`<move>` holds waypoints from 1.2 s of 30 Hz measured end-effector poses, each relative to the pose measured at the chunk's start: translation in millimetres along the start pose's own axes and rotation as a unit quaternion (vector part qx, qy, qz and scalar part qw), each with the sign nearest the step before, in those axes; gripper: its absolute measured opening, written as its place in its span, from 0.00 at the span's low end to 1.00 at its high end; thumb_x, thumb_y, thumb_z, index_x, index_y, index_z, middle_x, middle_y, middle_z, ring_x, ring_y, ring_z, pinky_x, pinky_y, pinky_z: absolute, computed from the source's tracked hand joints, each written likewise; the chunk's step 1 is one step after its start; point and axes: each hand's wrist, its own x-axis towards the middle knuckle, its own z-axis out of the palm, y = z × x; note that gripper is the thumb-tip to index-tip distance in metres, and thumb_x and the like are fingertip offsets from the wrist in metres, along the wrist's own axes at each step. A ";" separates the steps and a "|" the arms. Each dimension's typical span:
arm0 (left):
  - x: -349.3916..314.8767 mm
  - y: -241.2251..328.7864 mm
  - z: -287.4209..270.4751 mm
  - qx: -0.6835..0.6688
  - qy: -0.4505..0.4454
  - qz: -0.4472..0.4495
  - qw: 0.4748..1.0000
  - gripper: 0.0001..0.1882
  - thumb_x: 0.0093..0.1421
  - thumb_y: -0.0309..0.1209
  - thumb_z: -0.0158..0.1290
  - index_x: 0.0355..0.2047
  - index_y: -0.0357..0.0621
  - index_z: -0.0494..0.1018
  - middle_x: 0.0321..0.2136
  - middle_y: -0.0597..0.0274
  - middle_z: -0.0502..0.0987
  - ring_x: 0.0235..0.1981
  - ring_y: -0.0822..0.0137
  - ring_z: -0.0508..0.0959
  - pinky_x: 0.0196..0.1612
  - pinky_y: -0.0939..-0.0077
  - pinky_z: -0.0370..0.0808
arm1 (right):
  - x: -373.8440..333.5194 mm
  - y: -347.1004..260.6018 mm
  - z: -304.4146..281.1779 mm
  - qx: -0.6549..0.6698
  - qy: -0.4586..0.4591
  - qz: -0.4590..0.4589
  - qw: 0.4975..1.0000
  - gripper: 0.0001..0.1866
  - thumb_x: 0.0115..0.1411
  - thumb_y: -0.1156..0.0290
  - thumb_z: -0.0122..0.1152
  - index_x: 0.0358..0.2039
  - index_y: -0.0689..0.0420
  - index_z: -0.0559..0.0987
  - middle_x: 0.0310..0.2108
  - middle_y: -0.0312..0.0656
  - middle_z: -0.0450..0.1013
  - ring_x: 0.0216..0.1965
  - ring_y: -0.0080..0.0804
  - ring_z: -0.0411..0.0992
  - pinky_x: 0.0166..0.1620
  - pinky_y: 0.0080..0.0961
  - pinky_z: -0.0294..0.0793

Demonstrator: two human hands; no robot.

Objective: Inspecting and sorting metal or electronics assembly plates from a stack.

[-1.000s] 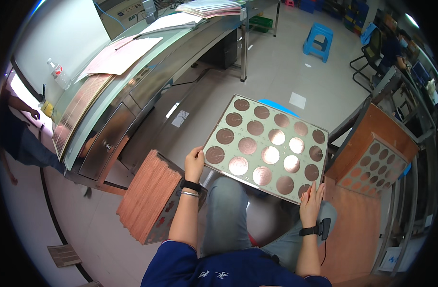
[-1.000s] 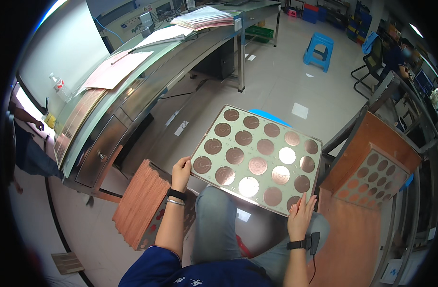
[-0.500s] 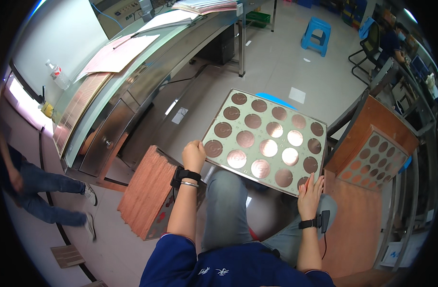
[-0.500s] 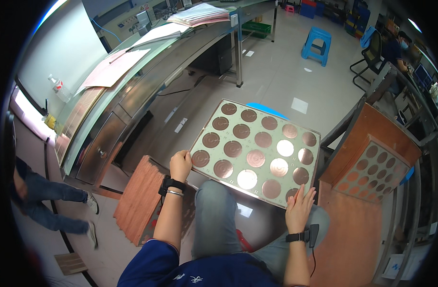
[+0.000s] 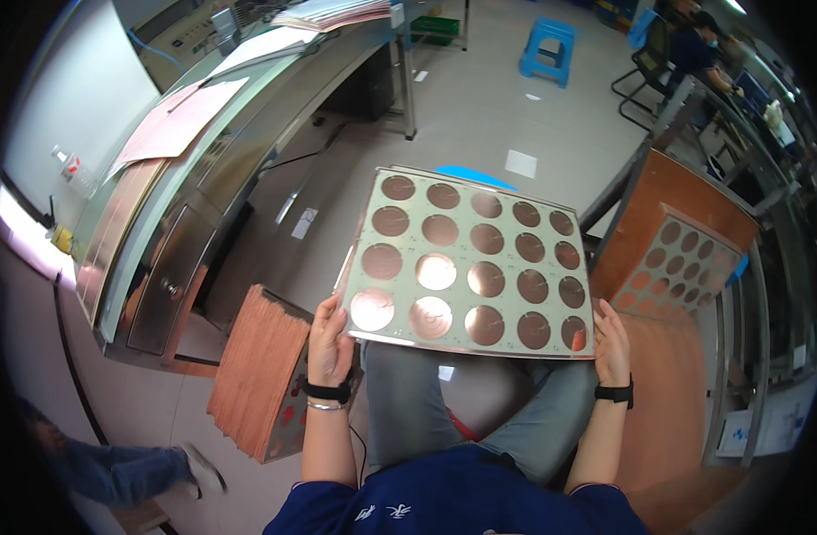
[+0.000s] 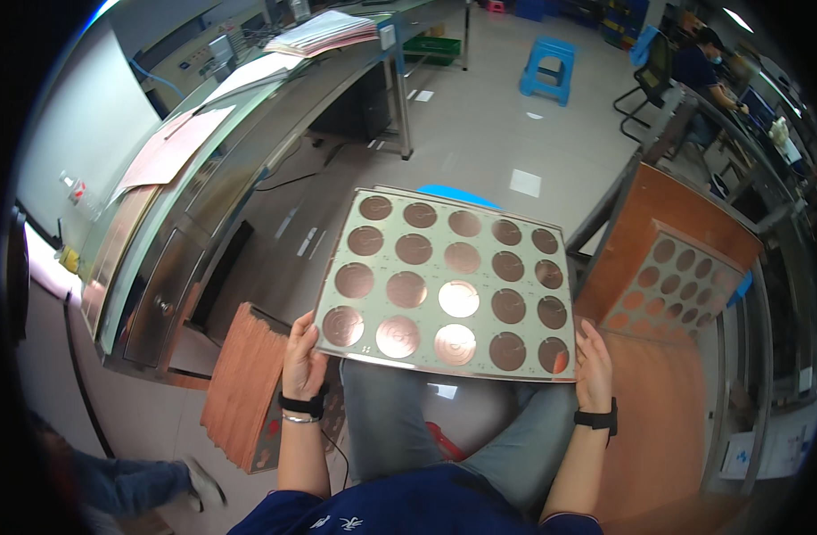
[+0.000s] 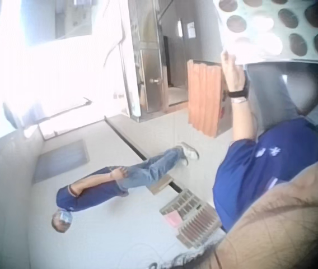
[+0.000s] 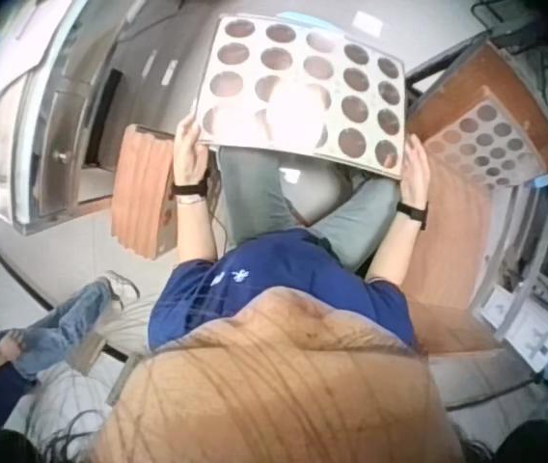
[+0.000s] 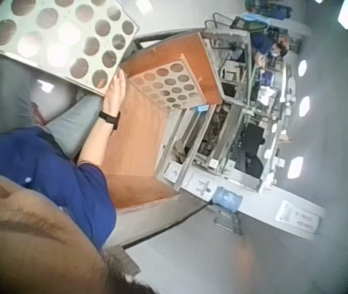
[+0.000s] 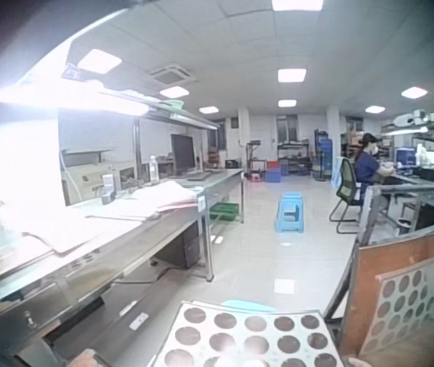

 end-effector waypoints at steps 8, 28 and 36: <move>-10.2 3.2 -26.0 -0.028 -0.025 0.021 0.999 0.15 0.62 0.28 0.46 0.49 0.39 0.64 0.48 0.56 0.70 0.50 0.65 0.70 0.56 0.66 0.66 | -27.0 -20.4 -9.3 0.041 -0.056 0.031 0.997 0.24 0.65 0.66 0.43 0.60 0.57 0.58 0.48 0.42 0.68 0.44 0.26 0.70 0.43 0.20 0.72; -54.7 -50.4 84.2 -0.121 -0.129 -0.065 0.982 0.26 0.64 0.30 0.43 0.60 0.46 0.50 0.56 0.57 0.61 0.57 0.61 0.63 0.60 0.59 0.60 | -77.8 26.7 97.2 0.230 -0.083 0.039 0.969 0.16 0.64 0.66 0.47 0.51 0.52 0.66 0.48 0.37 0.68 0.49 0.30 0.67 0.52 0.33 0.66; -42.1 -27.8 46.8 -0.041 -0.077 -0.041 0.995 0.20 0.66 0.37 0.39 0.55 0.40 0.58 0.49 0.55 0.69 0.49 0.62 0.71 0.52 0.64 0.69 | -50.5 -22.4 25.3 0.280 -0.081 -0.016 0.956 0.33 0.64 0.47 0.37 0.62 0.57 0.55 0.57 0.49 0.61 0.55 0.39 0.63 0.56 0.37 0.64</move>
